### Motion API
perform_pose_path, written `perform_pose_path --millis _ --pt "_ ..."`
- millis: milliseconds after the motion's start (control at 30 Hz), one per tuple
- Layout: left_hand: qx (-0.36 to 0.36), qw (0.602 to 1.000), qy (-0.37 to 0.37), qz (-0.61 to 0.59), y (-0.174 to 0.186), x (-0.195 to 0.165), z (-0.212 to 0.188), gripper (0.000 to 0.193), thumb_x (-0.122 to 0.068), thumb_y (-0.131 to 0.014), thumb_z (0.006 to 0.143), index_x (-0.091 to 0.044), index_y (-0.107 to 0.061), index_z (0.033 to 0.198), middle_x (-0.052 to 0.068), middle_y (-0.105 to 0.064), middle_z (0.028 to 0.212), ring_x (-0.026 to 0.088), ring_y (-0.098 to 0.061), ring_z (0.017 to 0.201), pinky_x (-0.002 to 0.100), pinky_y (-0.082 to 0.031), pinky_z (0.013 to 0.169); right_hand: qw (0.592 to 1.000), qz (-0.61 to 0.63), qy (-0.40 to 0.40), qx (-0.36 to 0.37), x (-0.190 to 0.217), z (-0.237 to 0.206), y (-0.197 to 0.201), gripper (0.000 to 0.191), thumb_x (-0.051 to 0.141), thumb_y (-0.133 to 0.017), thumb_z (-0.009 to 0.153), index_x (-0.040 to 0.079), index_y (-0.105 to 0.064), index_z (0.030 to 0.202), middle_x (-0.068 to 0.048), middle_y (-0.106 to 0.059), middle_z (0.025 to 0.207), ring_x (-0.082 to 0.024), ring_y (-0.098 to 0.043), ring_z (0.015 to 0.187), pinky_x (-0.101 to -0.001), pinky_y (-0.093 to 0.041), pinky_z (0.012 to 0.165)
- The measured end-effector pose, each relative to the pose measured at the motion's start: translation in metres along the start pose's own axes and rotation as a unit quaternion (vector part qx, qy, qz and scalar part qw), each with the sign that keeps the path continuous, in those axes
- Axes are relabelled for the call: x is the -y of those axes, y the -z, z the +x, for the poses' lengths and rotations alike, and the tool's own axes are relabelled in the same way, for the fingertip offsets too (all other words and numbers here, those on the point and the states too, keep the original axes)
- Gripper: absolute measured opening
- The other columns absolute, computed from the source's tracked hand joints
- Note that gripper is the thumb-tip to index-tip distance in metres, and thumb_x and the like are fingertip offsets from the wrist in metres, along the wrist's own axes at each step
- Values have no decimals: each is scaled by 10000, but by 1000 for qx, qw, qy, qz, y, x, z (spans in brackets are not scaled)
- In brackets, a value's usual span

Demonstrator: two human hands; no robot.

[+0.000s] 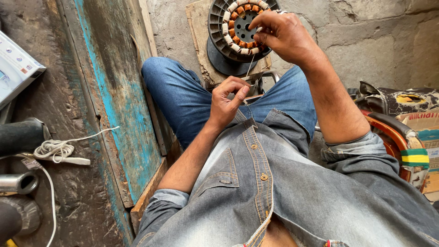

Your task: The person sits on the floor in front of a motor stator with copper windings and ties the coil bundle together using white cord. They loop the cord around the windings, pull it tight by hand, and press the coils to secure the binding.

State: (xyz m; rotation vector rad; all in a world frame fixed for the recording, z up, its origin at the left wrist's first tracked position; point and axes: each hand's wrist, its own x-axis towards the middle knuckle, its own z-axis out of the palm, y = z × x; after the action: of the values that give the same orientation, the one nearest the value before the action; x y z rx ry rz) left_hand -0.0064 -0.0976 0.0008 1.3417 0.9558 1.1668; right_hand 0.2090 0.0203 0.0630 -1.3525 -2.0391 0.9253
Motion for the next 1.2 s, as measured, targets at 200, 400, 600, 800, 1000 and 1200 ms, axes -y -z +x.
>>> perform_pose_path --millis 200,400,600,800,1000,1200 --pt "-9 1000 -1 -11 0 3 0 196 -159 -693 990 7 -712 887 72 -723 991 136 -671 885 274 -531 792 999 2 -24 -24 -5 -3 -5 91 79 -806 976 28 -736 1005 -57 -730 903 -128 -701 835 -294 -564 748" --pt "-10 1000 2 -17 0 6 0 194 -146 -694 995 14 -698 886 67 -714 970 131 -659 872 270 -520 796 994 -69 60 -56 -8 -13 -13 109 88 -852 956 30 -770 998 -83 -634 1023 -241 -641 972 -361 -518 811" --pt "-17 1000 -10 -15 1 8 0 185 -141 -688 1002 12 -703 899 66 -710 983 130 -654 886 272 -519 813 992 -2 53 -112 -6 -25 -20 103 37 -789 979 5 -744 1065 -100 -664 1181 -186 -650 970 -322 -544 837" --pt "-28 1000 -7 -1 2 11 -1 186 -155 -694 1001 0 -724 903 62 -725 990 123 -667 897 259 -525 805 974 21 66 -217 4 -43 -22 27 28 -736 1084 26 -735 1111 -97 -704 1202 -175 -683 1029 -315 -580 850" --pt "-22 1000 2 -20 3 14 -1 176 -153 -689 998 -2 -730 917 61 -722 1002 118 -674 912 256 -537 818 992 -24 105 -60 32 -87 -45 97 92 -747 954 41 -738 1036 -96 -738 945 -223 -704 861 -335 -541 768" --pt "-58 998 21 -8 2 20 -2 168 -128 -697 985 5 -705 882 78 -718 1038 124 -638 850 256 -513 775 980 -42 8 -194 18 -88 -41 160 162 -770 1052 20 -731 990 -100 -729 918 -204 -665 810 -326 -509 744"
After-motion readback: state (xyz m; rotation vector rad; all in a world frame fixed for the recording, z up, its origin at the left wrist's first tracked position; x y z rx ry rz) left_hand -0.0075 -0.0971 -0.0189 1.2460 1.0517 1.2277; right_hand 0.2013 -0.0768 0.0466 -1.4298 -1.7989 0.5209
